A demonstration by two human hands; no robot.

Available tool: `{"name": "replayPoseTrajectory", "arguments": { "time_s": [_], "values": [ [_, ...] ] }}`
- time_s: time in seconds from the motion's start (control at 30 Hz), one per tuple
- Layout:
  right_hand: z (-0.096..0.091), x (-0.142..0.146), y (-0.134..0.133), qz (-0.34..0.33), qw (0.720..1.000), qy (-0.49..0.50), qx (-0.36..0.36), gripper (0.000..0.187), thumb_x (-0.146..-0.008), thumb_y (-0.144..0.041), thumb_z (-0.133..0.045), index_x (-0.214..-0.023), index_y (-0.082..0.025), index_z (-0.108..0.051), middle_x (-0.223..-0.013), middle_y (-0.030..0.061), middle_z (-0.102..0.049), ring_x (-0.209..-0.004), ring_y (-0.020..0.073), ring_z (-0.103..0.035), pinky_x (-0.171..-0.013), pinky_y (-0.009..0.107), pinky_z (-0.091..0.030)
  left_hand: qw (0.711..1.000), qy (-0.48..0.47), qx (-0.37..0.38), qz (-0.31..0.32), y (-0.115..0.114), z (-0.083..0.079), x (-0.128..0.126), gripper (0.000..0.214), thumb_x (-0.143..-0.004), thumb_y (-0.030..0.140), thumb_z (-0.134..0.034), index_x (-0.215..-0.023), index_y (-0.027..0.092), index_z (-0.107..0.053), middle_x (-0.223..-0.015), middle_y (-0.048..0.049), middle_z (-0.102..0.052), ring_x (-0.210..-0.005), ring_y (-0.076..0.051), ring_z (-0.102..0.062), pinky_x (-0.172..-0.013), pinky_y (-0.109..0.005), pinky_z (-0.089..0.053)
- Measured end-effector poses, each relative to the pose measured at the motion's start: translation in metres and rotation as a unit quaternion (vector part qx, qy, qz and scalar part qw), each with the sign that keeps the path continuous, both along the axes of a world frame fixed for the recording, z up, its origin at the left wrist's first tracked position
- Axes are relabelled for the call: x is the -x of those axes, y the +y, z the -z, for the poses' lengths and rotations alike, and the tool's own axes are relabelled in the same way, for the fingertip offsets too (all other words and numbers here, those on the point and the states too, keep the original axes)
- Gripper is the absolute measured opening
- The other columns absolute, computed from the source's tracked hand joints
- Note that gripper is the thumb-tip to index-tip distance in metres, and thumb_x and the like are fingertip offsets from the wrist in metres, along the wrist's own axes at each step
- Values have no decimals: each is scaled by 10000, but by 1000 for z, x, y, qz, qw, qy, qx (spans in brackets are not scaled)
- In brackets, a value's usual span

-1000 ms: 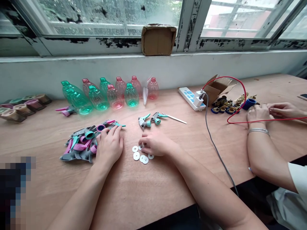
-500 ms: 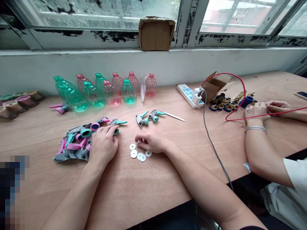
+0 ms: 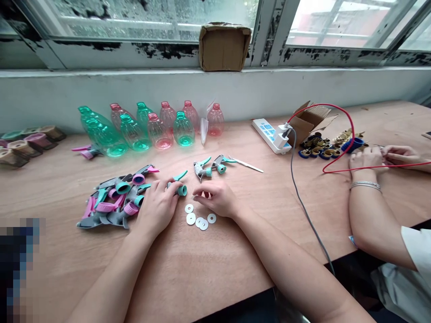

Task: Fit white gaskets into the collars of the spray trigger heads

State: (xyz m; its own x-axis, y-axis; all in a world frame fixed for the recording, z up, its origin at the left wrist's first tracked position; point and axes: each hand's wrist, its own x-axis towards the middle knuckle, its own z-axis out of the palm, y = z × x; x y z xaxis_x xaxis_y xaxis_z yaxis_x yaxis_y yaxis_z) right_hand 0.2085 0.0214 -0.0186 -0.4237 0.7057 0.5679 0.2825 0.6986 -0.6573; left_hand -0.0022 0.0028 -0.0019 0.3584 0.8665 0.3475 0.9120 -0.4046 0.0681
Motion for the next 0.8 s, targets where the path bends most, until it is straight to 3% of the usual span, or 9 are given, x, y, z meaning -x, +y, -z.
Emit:
{"name": "replayPoseTrajectory", "arguments": {
  "time_s": [0.13, 0.33, 0.47, 0.63, 0.8],
  "values": [
    [1, 3, -2, 18, 997, 69, 36, 77, -842, -242, -715, -820, -177, -678, -738, 8, -680, -618, 107, -572, -561, 221, -483, 998, -23, 30, 42, -1, 5, -4, 344, -938, 143, -447, -1256, 190, -572, -1256, -88, -616, -1140, -288, -502, -942, -437, -481],
    [5, 4, 0, 18, 996, 78, 48, 69, -838, -221, -709, -797, -173, -683, -737, 11, -684, -638, 111, -595, -566, 216, -498, 999, -39, 23, 15, -4, 12, -9, 302, -890, 235, -564, -1184, 184, -615, -1288, -146, -526, -1140, -335, -497, -931, -487, -490],
    [5, 5, 0, 26, 994, 90, 56, 78, -835, -248, -713, -802, -180, -698, -751, 17, -694, -651, 121, -615, -595, 233, -522, 993, -110, 23, 21, -5, 12, -8, 282, -847, 116, -564, -1113, 170, -638, -1288, -143, -527, -1179, -316, -500, -990, -468, -470],
    [4, 9, -4, 0, 982, 147, 118, 93, -799, -264, -752, -793, -181, -711, -743, 19, -698, -631, 125, -632, -573, 240, -521, 960, -275, 39, 34, -9, 7, -10, 285, -866, 129, -551, -1112, 217, -665, -1338, -107, -544, -1136, -244, -598, -968, -406, -511],
    [5, 13, -7, -67, 936, 258, 229, 126, -762, -262, -791, -837, -192, -718, -737, 8, -693, -625, 139, -660, -595, 271, -556, 918, -385, 94, 14, -15, 6, -17, 300, -873, 193, -583, -1151, 245, -685, -1322, -96, -632, -847, -184, -719, -794, -317, -589]
  ]
}}
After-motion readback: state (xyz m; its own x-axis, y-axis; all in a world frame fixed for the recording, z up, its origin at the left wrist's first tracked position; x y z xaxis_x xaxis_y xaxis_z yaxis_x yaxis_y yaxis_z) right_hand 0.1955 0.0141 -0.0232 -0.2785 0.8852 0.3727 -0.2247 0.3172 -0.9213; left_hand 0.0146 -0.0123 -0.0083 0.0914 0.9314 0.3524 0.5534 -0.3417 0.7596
